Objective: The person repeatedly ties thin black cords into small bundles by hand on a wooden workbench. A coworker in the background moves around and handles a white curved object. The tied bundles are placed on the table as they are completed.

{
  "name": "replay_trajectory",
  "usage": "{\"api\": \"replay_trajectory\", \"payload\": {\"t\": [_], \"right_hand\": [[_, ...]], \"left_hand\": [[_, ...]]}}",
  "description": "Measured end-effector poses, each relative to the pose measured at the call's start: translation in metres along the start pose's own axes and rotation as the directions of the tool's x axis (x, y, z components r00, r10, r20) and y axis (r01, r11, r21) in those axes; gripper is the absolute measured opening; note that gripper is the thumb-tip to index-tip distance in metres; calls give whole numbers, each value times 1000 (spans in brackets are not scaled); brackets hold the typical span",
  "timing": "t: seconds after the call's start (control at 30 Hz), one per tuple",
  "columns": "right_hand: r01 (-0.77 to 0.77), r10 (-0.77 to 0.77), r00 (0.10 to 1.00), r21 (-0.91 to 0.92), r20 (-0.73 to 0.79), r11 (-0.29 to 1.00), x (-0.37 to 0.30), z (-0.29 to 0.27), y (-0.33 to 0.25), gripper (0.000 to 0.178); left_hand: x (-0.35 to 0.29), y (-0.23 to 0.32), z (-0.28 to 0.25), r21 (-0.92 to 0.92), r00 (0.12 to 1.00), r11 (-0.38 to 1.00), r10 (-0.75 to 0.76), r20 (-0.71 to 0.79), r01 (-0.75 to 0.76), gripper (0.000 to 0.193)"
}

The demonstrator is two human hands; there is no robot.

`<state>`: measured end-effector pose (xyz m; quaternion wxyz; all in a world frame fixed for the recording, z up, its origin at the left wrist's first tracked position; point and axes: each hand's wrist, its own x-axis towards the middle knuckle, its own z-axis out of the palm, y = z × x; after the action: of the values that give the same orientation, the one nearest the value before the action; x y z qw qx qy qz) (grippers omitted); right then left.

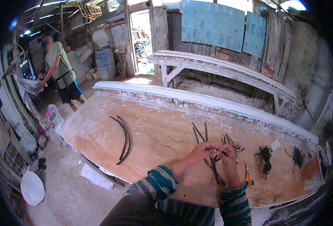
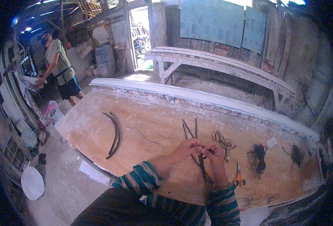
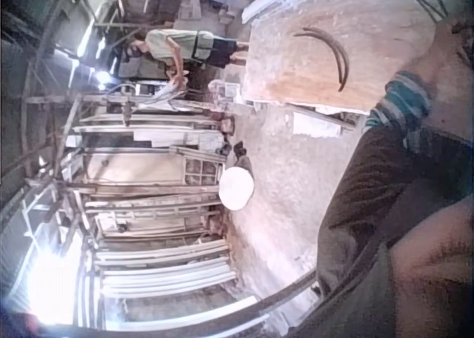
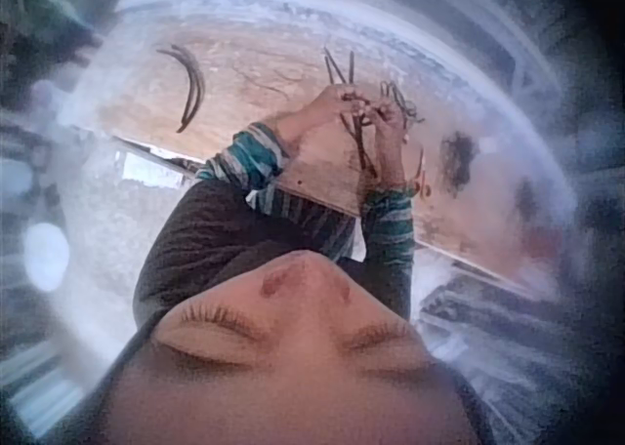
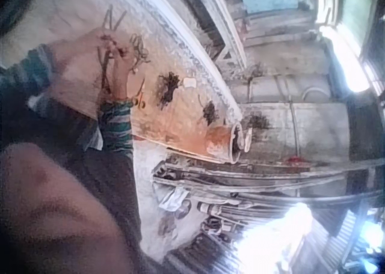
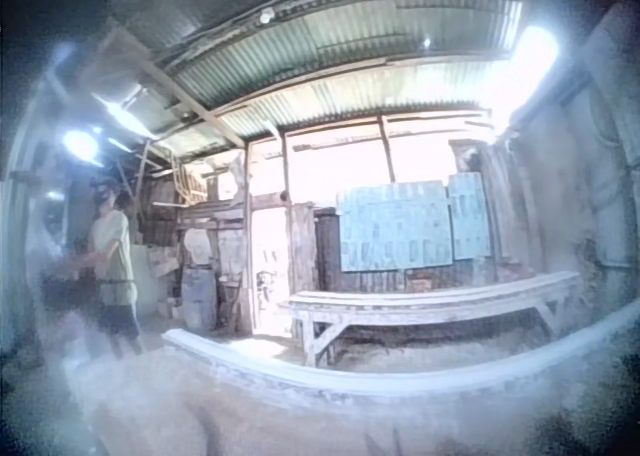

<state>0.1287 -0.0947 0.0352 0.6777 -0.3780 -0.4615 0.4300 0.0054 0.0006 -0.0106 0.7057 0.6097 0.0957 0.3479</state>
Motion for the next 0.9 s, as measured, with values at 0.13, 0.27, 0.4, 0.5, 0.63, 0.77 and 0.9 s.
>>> {"api": "replay_trajectory", "payload": {"t": [0.13,0.27,0.4,0.5,0.63,0.77,0.9], "right_hand": [[-20,20,1000,9,-7,1000,-2,6,-7,9],[-52,53,998,-30,17,998,0,-3,-1,8],[-76,76,997,-41,-3,996,1,-9,6,6],[-94,94,995,-33,-13,995,2,-10,6,3],[-170,170,985,94,3,981,1,-8,4,5],[-171,171,985,123,11,978,1,-7,2,7],[-214,215,977,92,-2,973,3,-13,7,8]], "left_hand": [[1,-6,0,-83,1000,997,4,29,-1,23],[2,-10,-2,-106,998,994,12,67,-4,22],[2,-7,4,-118,1000,993,14,25,-11,21],[1,-2,5,-11,1000,1000,-18,0,18,19],[0,3,0,50,999,999,12,35,-14,16],[-1,9,3,107,1000,994,14,3,-15,8],[-4,17,7,334,995,940,94,-40,-76,3]]}}
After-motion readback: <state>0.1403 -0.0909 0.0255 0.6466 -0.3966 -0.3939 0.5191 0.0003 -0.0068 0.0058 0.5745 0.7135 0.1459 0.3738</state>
